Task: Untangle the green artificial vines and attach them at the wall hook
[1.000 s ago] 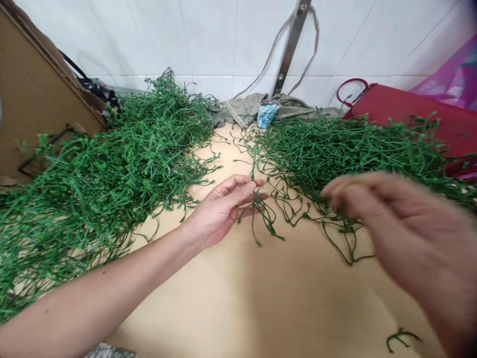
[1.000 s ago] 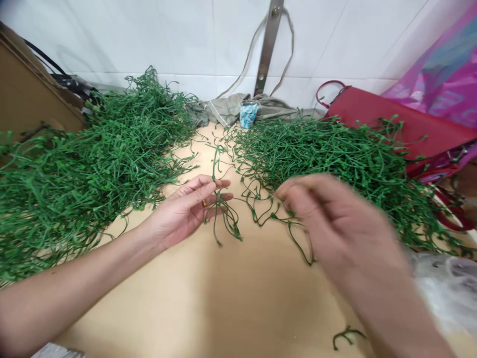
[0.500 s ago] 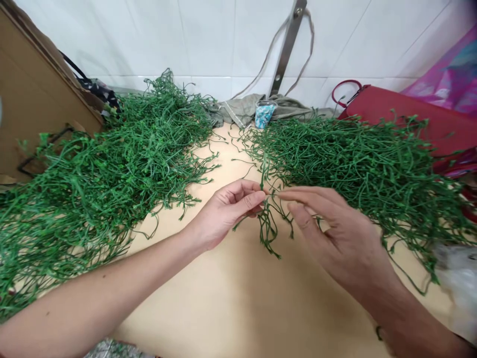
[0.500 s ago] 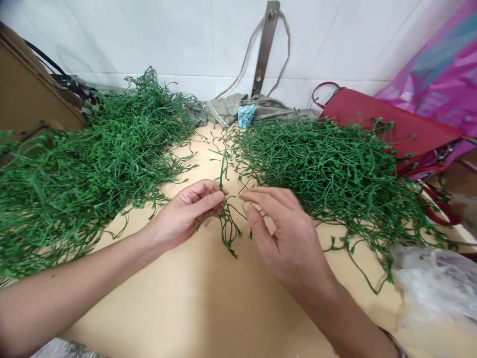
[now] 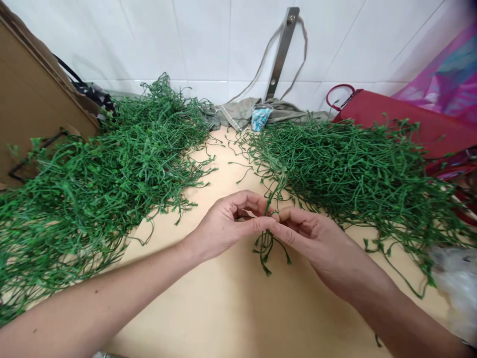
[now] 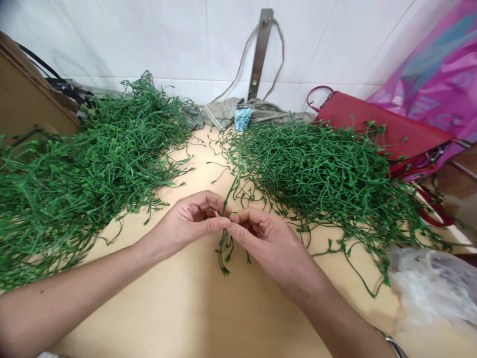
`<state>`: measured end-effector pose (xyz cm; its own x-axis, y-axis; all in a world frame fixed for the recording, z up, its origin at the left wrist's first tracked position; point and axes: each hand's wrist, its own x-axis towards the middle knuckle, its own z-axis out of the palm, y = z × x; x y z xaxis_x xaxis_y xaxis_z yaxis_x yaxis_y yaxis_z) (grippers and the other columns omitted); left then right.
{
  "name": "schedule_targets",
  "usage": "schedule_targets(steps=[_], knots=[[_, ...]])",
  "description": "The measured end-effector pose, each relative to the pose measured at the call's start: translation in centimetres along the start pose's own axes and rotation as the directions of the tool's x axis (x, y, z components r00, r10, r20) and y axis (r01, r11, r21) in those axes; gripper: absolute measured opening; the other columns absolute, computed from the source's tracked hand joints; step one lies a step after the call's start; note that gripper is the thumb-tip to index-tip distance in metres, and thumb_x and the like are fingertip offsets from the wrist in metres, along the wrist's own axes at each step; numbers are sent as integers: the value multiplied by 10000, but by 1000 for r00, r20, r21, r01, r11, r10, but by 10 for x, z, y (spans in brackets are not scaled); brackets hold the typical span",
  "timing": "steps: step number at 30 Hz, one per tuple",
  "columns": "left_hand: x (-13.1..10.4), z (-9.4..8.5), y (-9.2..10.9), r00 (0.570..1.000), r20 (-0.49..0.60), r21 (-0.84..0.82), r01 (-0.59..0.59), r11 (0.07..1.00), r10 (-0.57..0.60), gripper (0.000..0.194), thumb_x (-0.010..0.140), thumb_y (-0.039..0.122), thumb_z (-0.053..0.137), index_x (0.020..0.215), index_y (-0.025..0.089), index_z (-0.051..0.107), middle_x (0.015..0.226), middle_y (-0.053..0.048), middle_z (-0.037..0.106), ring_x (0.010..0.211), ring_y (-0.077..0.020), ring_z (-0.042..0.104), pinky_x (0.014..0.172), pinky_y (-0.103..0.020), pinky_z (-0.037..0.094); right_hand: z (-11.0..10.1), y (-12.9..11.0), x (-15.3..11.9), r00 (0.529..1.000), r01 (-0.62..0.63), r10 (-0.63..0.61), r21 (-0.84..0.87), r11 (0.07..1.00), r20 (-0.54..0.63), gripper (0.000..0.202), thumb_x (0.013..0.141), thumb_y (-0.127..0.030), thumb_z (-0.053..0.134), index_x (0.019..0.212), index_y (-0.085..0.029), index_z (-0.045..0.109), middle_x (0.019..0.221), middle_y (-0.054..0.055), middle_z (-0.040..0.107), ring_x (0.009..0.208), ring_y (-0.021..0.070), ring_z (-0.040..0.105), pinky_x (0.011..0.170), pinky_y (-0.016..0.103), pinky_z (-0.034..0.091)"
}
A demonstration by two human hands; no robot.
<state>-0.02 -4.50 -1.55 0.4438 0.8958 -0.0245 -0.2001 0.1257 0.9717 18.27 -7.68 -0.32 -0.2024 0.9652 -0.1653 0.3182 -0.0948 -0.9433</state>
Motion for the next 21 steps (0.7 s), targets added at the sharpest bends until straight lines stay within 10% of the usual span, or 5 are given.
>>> schedule_targets(steps=[8, 16, 19, 21], knots=[[-4, 3, -2, 996, -26, -119, 87, 989, -90, 299, 754, 319, 847, 785, 148, 604, 772, 9, 675, 719, -87, 597, 707, -231, 460, 8, -11, -10, 916, 314, -393, -465, 828, -80, 217, 931, -270, 464, 718, -245, 497, 623, -16, 476, 559, 140, 436, 544, 281, 396], [-5, 11, -2, 990, 35, -254, 139, 957, -134, 366, 684, 332, 906, 735, 147, 595, 728, 15, 682, 705, -95, 631, 761, -258, 501, -3, -4, -11, 1000, 18, -18, -49, 999, 6, 255, 932, -331, 446, 690, -250, 454, 714, 17, 490, 673, 180, 537, 571, 292, 475], [-1, 1, 0, 986, -29, -360, 142, 922, -163, 350, 651, 289, 926, 777, 145, 633, 724, 24, 694, 717, -89, 657, 791, -250, 516, -12, -2, -8, 995, 53, -71, 253, 966, 63, 287, 925, -339, 431, 653, -249, 413, 676, 11, 438, 660, 195, 552, 613, 344, 524], [3, -7, 1, 979, -130, -409, 90, 908, -155, 336, 641, 244, 926, 775, 145, 635, 732, 22, 707, 744, -88, 675, 825, -246, 524, -20, -4, -9, 982, 191, -184, 167, 967, -51, 312, 950, -382, 422, 667, -251, 423, 660, 8, 444, 647, 200, 558, 617, 362, 533]])
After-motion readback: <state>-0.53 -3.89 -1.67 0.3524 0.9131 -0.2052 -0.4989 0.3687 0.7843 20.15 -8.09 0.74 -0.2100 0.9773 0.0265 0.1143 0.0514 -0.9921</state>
